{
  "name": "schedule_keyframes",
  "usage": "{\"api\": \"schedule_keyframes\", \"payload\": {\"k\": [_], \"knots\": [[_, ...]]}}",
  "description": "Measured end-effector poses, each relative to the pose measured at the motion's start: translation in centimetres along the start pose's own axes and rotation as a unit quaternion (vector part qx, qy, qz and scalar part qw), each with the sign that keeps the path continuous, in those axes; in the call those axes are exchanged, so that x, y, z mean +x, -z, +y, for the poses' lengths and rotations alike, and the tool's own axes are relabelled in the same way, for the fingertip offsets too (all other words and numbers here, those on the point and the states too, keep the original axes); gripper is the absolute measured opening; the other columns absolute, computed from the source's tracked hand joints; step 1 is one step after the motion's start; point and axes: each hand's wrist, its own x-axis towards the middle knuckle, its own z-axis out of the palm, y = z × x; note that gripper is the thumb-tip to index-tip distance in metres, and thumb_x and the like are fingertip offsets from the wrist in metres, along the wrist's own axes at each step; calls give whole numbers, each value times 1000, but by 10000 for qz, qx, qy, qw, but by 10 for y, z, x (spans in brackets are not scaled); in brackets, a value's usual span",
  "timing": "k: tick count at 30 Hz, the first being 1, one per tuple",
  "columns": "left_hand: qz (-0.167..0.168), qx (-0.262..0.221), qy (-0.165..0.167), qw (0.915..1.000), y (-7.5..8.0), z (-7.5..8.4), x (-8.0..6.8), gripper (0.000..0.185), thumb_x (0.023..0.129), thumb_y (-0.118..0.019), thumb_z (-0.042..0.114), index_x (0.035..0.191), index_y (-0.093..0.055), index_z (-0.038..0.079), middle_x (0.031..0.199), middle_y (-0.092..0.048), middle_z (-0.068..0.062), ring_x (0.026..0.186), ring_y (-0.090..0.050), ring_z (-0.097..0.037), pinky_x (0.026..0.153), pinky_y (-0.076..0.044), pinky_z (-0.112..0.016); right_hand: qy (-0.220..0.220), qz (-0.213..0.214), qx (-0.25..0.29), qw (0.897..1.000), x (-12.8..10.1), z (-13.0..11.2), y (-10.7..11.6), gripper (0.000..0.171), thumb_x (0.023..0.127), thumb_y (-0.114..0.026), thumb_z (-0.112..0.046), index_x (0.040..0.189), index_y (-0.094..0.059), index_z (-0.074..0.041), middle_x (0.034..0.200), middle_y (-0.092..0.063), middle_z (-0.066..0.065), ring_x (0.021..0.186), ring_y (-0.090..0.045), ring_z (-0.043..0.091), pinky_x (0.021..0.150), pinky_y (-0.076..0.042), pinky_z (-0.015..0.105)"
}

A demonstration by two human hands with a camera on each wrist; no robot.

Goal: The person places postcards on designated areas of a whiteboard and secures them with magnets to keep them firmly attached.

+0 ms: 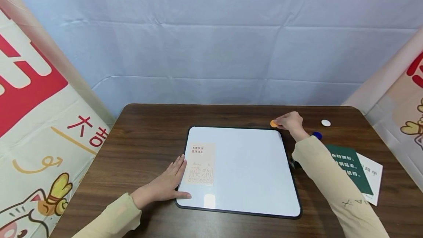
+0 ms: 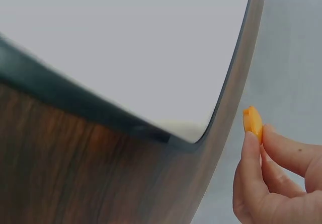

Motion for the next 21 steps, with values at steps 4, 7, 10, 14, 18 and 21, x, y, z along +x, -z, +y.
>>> {"api": "schedule_keyframes", "payload": {"k": [4, 7, 10, 14, 18, 21], "knots": [[-5, -7, 11, 10000, -1, 0, 0, 110, 75, -49, 72, 144, -6, -2, 151, 5, -17, 139, 1, -28, 110, -14, -44, 0, -50, -105, 9999, -1, -4, -6, 27, 84, -63, -2, 106, -61, 14, 109, -60, 28, 52, -57, 1, 72, -53, 30], [17, -16, -8, 10000, -1, 0, 0, 111, 75, -50, 71, 144, -6, -3, 151, 4, -19, 139, 1, -29, 109, -15, -45, 12, -92, -138, 9999, -2, -7, -9, 27, 83, -63, -2, 106, -61, 13, 110, -59, 29, 53, -58, 1, 73, -53, 31], [21, 4, -19, 10000, 0, 0, -1, 111, 74, -50, 71, 144, -6, -4, 151, 4, -19, 139, 0, -29, 109, -15, -45, 87, -158, -141, 9997, -3, -9, -13, 27, 82, -63, -2, 105, -62, 12, 110, -59, 29, 55, -59, 2, 71, -54, 30], [9, 38, -4, 10000, 0, 0, 0, 111, 75, -49, 72, 144, -6, -3, 151, 4, -19, 139, 1, -29, 110, -14, -44, 183, -240, -219, 9993, -5, -12, -19, 26, 82, -64, -3, 104, -63, 12, 108, -60, 28, 57, -60, 4, 68, -54, 28], [3, 26, 7, 10000, 0, 0, 0, 111, 75, -49, 71, 144, -6, -3, 151, 5, -18, 139, 1, -28, 110, -14, -44, 232, -324, -316, 9987, -9, -18, -25, 25, 82, -66, -4, 103, -64, 11, 107, -61, 28, 60, -63, 8, 69, -54, 30], [-12, 29, 29, 10000, 0, 0, 0, 111, 75, -48, 73, 144, -6, -2, 151, 5, -18, 139, 2, -28, 110, -13, -44, 331, -416, -416, 9977, -14, -22, -28, 25, 83, -66, -6, 102, -65, 10, 106, -61, 27, 64, -65, 11, 73, -53, 33]]}}
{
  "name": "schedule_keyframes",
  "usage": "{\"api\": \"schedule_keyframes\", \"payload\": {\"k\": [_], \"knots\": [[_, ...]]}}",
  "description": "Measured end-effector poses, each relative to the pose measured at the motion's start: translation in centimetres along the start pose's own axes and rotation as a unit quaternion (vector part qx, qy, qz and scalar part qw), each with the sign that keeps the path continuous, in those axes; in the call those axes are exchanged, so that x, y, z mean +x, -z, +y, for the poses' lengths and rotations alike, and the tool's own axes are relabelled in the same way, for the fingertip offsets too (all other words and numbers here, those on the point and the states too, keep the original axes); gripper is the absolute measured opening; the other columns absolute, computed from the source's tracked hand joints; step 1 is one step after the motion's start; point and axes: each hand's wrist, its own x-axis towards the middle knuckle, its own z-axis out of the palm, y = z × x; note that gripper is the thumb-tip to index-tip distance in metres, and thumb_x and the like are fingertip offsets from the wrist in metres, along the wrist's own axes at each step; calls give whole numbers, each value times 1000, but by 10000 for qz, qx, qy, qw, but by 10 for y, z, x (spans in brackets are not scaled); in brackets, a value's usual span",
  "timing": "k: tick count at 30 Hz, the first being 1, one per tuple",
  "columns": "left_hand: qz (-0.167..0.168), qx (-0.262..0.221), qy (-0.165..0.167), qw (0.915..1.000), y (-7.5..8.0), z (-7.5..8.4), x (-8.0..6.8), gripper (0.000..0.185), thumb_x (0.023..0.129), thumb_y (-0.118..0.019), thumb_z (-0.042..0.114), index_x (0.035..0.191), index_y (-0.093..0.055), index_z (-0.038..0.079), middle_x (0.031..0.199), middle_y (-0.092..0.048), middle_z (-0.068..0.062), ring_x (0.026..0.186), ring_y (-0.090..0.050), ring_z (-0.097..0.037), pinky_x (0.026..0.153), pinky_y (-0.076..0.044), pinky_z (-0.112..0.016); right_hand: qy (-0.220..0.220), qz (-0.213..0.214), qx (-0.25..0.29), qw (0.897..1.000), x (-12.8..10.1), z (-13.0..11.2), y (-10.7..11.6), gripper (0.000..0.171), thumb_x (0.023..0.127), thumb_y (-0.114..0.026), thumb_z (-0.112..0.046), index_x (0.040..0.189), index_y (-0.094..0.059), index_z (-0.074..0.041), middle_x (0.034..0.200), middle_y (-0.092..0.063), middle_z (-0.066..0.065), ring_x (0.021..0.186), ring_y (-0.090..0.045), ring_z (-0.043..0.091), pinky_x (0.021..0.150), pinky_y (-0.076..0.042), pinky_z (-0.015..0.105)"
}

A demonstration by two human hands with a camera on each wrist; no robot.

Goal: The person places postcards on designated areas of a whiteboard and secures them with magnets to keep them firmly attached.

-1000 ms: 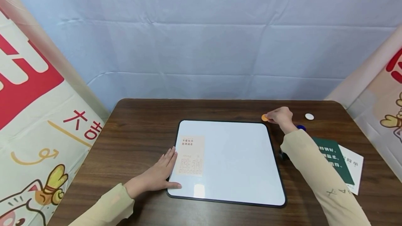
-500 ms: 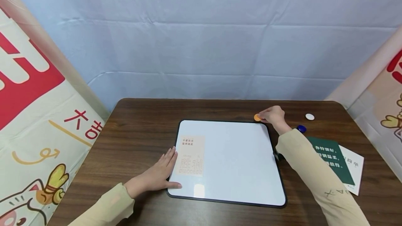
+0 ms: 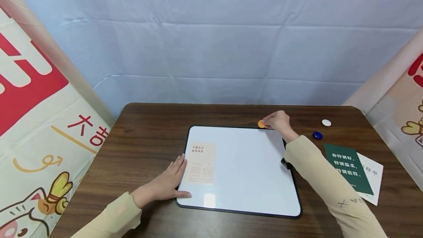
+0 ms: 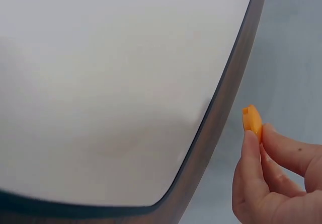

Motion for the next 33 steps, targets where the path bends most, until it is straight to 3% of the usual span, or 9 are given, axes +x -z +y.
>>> {"api": "schedule_keyframes", "payload": {"k": [10, 22, 33], "knots": [[-1, -1, 14, 10000, 0, 0, 0, 111, 74, -47, 73, 144, -7, -3, 151, 4, -18, 139, 1, -28, 110, -13, -44, 210, -120, -156, 9996, -6, -12, -15, 22, 81, -68, -7, 97, -67, 8, 96, -66, 23, 64, -66, 14, 73, -53, 37], [17, -5, 13, 10000, 0, 1, 1, 111, 74, -47, 74, 144, -7, -2, 151, 4, -17, 139, 1, -28, 110, -14, -45, 424, -257, -246, 9985, -14, -29, -36, 21, 81, -68, -9, 96, -68, 6, 95, -66, 22, 74, -67, 23, 74, -53, 37], [33, 38, 5, 10000, -1, 0, 1, 111, 74, -47, 73, 144, -7, -3, 151, 5, -18, 139, 1, -29, 110, -14, -44, 258, -377, -188, 9988, -17, -40, -59, 19, 80, -70, -10, 94, -70, 3, 97, -66, 20, 73, -67, 21, 72, -53, 35]]}}
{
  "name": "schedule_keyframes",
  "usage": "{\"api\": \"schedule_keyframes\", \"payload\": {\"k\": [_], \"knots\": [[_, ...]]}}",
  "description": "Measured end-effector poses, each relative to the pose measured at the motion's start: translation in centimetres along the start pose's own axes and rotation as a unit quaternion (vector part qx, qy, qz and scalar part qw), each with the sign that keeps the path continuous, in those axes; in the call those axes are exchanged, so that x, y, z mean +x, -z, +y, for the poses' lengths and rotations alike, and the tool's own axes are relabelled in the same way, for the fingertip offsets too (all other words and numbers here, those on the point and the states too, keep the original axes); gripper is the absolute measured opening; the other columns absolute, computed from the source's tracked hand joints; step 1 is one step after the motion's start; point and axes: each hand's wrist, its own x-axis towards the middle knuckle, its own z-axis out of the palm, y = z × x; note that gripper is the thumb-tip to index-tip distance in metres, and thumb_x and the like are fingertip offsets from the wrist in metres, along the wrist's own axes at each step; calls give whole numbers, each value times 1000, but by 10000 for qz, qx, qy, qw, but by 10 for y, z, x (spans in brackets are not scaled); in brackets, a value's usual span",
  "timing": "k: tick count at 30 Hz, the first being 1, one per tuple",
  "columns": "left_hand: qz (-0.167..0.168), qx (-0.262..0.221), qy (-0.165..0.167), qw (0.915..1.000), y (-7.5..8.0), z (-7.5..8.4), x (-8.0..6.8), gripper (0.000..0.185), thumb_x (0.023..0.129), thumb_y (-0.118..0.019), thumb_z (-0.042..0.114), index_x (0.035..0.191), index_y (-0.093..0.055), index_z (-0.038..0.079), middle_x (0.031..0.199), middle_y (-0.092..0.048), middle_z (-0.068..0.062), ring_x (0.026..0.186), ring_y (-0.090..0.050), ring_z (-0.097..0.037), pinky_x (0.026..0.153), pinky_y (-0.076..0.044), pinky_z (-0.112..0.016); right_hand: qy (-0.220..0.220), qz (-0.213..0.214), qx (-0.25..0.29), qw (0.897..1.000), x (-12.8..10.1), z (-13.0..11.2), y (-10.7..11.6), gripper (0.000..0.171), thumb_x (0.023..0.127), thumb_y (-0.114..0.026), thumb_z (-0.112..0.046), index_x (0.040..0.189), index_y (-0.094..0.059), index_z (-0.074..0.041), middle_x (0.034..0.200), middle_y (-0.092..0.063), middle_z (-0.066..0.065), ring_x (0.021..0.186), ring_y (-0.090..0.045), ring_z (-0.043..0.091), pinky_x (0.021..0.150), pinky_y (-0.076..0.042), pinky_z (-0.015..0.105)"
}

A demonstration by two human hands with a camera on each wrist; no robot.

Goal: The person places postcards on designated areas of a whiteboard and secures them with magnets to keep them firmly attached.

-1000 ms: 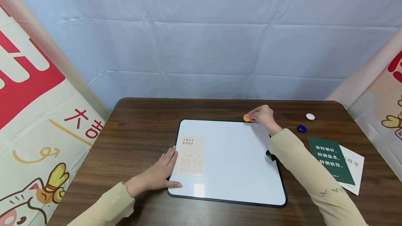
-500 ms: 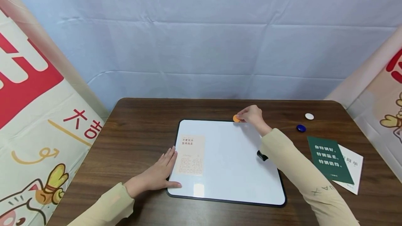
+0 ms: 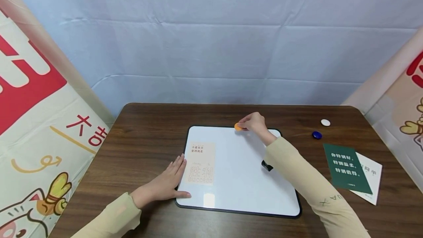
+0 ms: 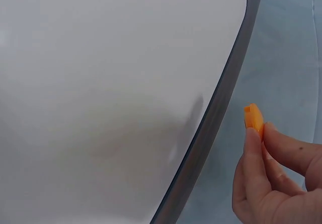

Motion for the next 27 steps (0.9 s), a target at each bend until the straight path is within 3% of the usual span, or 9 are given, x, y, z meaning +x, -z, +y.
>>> {"api": "schedule_keyframes", "payload": {"k": [14, 27], "knots": [[38, -79, -101, 9999, 1, 0, -2, 110, 75, -48, 71, 143, -9, -6, 150, 3, -21, 138, 1, -31, 110, -13, -46, -85, -200, 203, 9996, -7, -15, -23, 20, 79, -71, -14, 93, -71, 0, 98, -66, 17, 76, -66, 21, 75, -53, 33], [16, -65, -63, 10000, 1, 0, -2, 110, 75, -48, 72, 143, -8, -5, 151, 3, -20, 138, 1, -30, 110, -13, -45, -101, -350, 319, 9988, -10, -27, -43, 18, 77, -73, -14, 90, -72, -1, 92, -68, 15, 64, -65, 14, 72, -53, 32]]}}
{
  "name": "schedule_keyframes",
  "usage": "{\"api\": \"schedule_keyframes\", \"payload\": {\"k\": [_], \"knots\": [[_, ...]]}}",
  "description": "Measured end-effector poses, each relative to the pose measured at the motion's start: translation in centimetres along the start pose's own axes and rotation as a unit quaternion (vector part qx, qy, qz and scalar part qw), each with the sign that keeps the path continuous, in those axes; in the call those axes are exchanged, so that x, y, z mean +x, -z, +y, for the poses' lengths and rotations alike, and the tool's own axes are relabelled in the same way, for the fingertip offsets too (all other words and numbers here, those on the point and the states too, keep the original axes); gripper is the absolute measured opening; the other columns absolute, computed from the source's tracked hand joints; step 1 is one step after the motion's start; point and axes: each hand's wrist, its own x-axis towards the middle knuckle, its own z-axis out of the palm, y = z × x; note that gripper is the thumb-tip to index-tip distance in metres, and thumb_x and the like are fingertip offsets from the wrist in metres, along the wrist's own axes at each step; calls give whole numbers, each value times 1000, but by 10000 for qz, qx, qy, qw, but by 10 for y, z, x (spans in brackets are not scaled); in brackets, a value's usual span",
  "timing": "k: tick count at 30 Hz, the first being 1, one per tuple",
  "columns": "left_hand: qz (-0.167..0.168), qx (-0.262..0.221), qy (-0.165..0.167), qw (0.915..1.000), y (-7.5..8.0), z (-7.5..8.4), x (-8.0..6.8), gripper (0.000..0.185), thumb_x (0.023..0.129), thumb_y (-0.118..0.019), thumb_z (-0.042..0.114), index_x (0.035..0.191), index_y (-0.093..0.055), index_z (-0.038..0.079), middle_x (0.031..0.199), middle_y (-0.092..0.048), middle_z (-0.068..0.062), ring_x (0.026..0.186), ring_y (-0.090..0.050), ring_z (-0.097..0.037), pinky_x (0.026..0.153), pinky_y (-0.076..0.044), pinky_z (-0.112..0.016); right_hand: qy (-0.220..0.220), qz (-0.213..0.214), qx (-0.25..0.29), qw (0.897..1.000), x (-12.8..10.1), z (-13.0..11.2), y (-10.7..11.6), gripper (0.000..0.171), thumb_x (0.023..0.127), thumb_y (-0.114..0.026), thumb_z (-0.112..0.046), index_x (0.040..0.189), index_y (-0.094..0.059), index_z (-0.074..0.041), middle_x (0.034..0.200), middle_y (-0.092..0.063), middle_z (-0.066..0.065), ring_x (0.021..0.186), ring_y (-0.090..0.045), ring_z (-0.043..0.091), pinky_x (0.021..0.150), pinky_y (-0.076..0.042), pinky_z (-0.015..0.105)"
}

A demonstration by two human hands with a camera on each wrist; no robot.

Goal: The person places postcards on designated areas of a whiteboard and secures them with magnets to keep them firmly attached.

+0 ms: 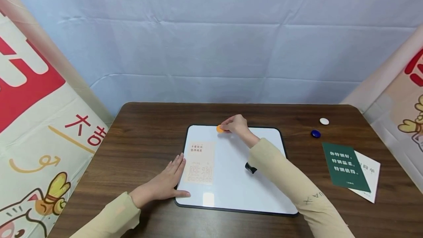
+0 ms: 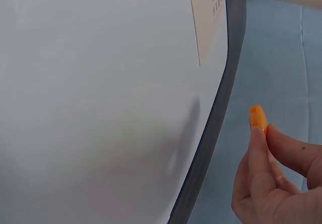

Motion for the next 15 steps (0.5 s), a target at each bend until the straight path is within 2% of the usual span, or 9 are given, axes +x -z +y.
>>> {"api": "schedule_keyframes", "payload": {"k": [7, 15], "knots": [[-7, 9, 35, 10000, 0, 0, 1, 112, 74, -47, 73, 144, -7, -4, 151, 4, -18, 139, 1, -29, 110, -13, -44, -95, -69, 137, 9998, 0, -5, -13, 17, 77, -73, -13, 89, -72, -1, 91, -68, 14, 69, -67, 19, 72, -53, 31], [-67, -35, 83, 9999, 0, 0, 1, 111, 74, -48, 73, 144, -6, -3, 151, 6, -17, 139, 2, -28, 110, -12, -44, -89, -123, 246, 9996, -2, -9, -25, 15, 77, -73, -13, 87, -72, -1, 87, -68, 13, 61, -64, 13, 71, -53, 30]]}}
